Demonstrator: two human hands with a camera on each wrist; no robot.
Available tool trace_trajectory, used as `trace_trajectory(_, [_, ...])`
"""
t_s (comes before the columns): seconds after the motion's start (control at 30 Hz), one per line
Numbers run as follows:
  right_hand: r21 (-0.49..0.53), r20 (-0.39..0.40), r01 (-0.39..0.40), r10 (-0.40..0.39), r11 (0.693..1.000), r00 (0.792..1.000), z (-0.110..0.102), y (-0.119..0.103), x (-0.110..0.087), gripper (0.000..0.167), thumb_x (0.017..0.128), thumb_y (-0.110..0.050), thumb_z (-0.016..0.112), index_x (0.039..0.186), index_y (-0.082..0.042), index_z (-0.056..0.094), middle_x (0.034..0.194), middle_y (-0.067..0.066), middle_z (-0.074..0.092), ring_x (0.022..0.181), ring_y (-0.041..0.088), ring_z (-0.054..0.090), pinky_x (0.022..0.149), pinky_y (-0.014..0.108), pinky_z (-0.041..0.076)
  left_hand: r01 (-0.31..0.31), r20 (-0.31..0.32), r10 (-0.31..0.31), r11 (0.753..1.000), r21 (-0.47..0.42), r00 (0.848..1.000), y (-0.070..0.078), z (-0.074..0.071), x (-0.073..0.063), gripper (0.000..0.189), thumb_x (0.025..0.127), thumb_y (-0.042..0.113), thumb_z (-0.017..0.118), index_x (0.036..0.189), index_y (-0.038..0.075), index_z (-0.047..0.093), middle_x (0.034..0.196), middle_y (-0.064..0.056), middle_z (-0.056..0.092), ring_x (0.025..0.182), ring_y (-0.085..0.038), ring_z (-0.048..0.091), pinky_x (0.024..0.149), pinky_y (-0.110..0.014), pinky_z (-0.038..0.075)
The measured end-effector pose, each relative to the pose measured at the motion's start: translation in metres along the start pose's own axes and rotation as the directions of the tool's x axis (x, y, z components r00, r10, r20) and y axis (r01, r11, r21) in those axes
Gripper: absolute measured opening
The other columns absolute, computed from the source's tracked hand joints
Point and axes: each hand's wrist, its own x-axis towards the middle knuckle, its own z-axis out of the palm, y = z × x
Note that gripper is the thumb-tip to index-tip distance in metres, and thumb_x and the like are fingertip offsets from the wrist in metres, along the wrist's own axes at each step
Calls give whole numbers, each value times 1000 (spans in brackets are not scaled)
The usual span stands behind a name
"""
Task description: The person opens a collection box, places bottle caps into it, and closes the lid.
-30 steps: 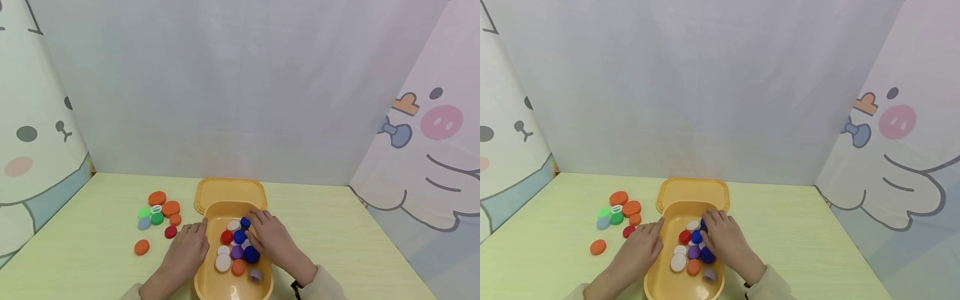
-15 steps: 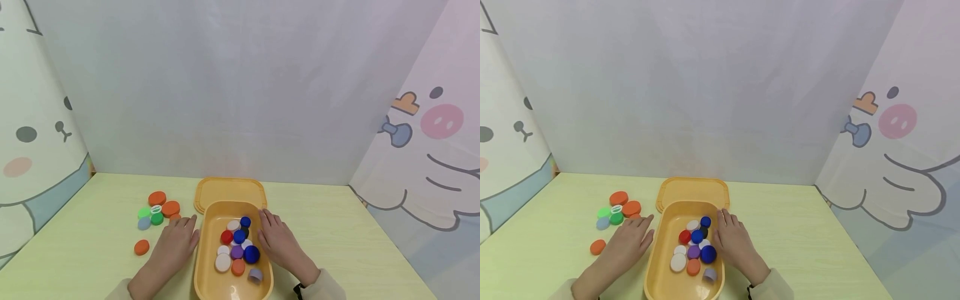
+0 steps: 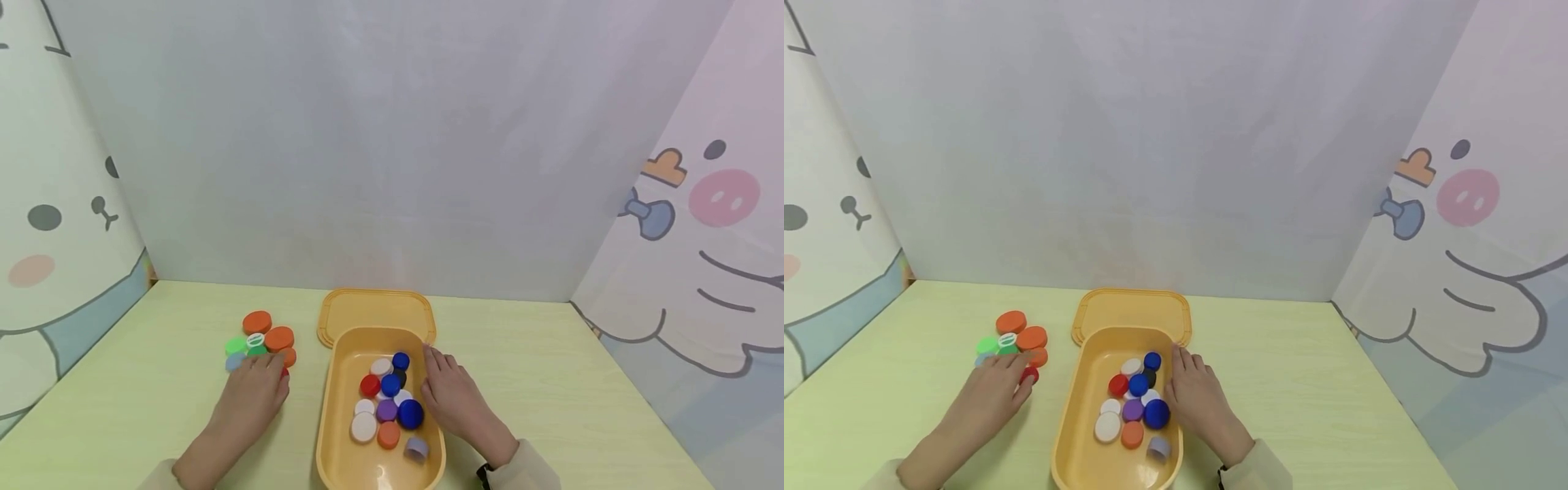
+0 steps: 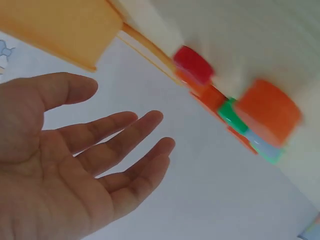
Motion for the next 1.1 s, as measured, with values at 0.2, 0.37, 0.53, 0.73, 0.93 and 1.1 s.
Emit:
trace_trajectory(0.2, [-23, 8, -13, 13, 1000, 1000, 0, -1, 1, 52, 92, -21, 43, 138, 2, 35, 135, 15, 46, 118, 31, 46, 93, 46, 42, 65, 105, -74, 995, 79, 992, -24, -3, -9, 35, 72, 21, 73, 95, -2, 60, 91, -17, 62, 85, -38, 56, 66, -48, 50])
trace_trajectory(0.37, [-41, 12, -26, 27, 999, 1000, -1, -1, 2, 52, 92, -22, 43, 138, 2, 35, 135, 15, 46, 118, 31, 46, 92, 46, 42, 99, 190, -119, 989, 112, 974, -38, -2, -15, 40, 70, 27, 75, 92, -3, 60, 86, -18, 60, 85, -40, 54, 70, -52, 47])
trace_trajectory(0.53, [-42, 22, -39, 40, 998, 999, 0, -2, 2, 53, 92, -22, 42, 138, 2, 34, 136, 15, 46, 117, 31, 47, 92, 46, 43, 109, 235, -142, 983, 145, 962, -49, 0, -21, 44, 67, 33, 77, 88, -1, 59, 81, -16, 57, 83, -39, 52, 71, -52, 45])
trace_trajectory(0.73, [-29, 31, -49, 49, 998, 998, 1, -2, 2, 53, 92, -22, 41, 139, 1, 33, 136, 15, 45, 118, 31, 46, 92, 46, 43, 111, 288, -166, 974, 195, 943, -58, 3, -28, 42, 66, 35, 77, 81, 1, 57, 71, -10, 49, 77, -36, 50, 69, -51, 43])
trace_trajectory(0.93, [-30, 30, -51, 52, 998, 998, 1, -2, 1, 54, 91, -22, 42, 139, 1, 33, 135, 15, 46, 117, 30, 47, 92, 46, 43, 129, 330, -186, 974, 188, 926, -63, 5, -32, 40, 69, 35, 75, 81, 1, 58, 71, -9, 48, 78, -36, 49, 69, -50, 42])
trace_trajectory(1.1, [-7, 45, -54, 54, 999, 998, 2, -1, 0, 54, 91, -22, 41, 140, 1, 32, 136, 15, 45, 118, 31, 46, 92, 47, 43, 126, 342, -183, 975, 182, 922, -63, 5, -33, 40, 70, 35, 74, 82, 1, 57, 71, -9, 49, 75, -34, 50, 66, -49, 43])
